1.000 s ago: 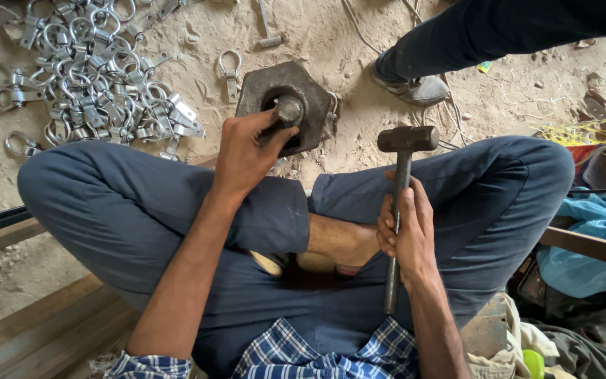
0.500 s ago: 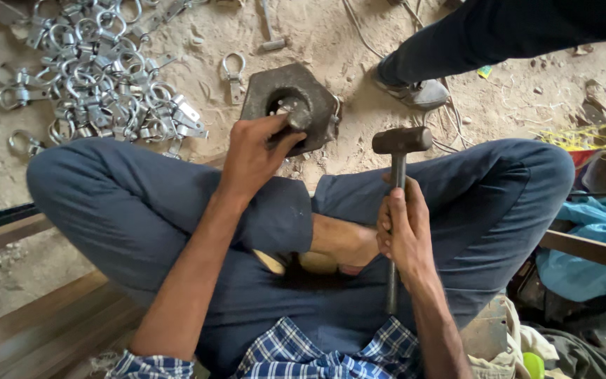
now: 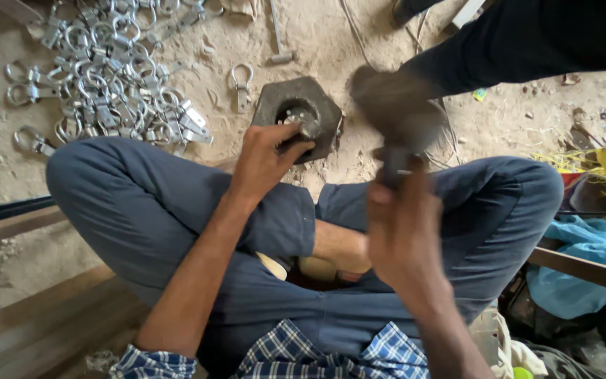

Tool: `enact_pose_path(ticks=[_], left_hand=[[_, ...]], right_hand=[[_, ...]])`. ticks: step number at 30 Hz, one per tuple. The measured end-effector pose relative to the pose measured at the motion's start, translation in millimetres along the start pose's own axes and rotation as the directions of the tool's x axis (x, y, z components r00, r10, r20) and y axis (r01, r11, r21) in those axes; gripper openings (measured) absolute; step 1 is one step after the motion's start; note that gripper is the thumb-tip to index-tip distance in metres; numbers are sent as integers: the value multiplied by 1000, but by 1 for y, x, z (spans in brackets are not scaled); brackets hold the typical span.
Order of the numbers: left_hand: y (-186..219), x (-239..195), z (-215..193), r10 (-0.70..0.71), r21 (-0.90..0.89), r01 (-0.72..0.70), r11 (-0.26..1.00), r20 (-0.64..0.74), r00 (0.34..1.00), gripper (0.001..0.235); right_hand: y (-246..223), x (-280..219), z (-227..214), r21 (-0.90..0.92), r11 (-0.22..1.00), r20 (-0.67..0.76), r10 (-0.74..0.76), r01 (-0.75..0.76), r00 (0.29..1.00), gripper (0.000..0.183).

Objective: The person assembles metal components using a hammer and a jig while sitting on the floor, placing finished pieces onto a pile.

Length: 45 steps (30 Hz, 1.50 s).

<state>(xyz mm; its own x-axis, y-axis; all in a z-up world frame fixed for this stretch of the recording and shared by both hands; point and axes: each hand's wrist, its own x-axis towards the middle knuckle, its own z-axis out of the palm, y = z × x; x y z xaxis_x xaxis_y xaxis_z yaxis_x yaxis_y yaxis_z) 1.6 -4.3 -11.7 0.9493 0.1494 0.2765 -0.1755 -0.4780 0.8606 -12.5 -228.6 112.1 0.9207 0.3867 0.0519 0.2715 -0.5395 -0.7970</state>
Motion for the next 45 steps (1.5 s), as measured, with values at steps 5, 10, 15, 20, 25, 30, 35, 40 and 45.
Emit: enact_pose_path(ticks=[5, 10, 15, 20, 25, 30, 35, 40, 45], left_hand=[[3, -1, -2, -73, -61, 74, 995, 33, 997, 24], [5, 0, 2, -43, -81, 44, 996, 13, 999, 26], [5, -3, 1, -121, -136, 126, 983, 43, 992, 27], [8, 0, -1, -211, -130, 224, 966, 111, 971, 28], [2, -1, -1, -86, -102, 90, 991, 47, 995, 27], [-3, -8, 3, -84, -42, 86, 995, 44, 996, 33], [-3, -5, 3, -132, -73, 136, 988, 56, 990, 34], [-3, -6, 4, -111, -43, 113, 993, 50, 993, 31], [-4, 4, 0, -152, -13, 152, 988, 52, 987, 28]], right_hand=[[19, 6, 20, -200, 979, 98, -28, 47, 995, 41], [-9, 13, -6, -225, 971, 13, -83, 83, 996, 39], [-25, -8, -23, 13, 998, -116, -57, 59, 992, 34], [16, 6, 32, -316, 948, 103, 2, 30, 995, 36], [14, 3, 22, -259, 955, 41, -137, 143, 990, 41], [-6, -6, -30, -182, 979, -135, 66, -90, 989, 28], [27, -18, 1, -899, 193, 187, -644, 394, 742, 30], [41, -6, 31, -217, 963, 44, -154, 160, 987, 32], [-2, 7, -20, -141, 990, 21, -11, 13, 1000, 28]])
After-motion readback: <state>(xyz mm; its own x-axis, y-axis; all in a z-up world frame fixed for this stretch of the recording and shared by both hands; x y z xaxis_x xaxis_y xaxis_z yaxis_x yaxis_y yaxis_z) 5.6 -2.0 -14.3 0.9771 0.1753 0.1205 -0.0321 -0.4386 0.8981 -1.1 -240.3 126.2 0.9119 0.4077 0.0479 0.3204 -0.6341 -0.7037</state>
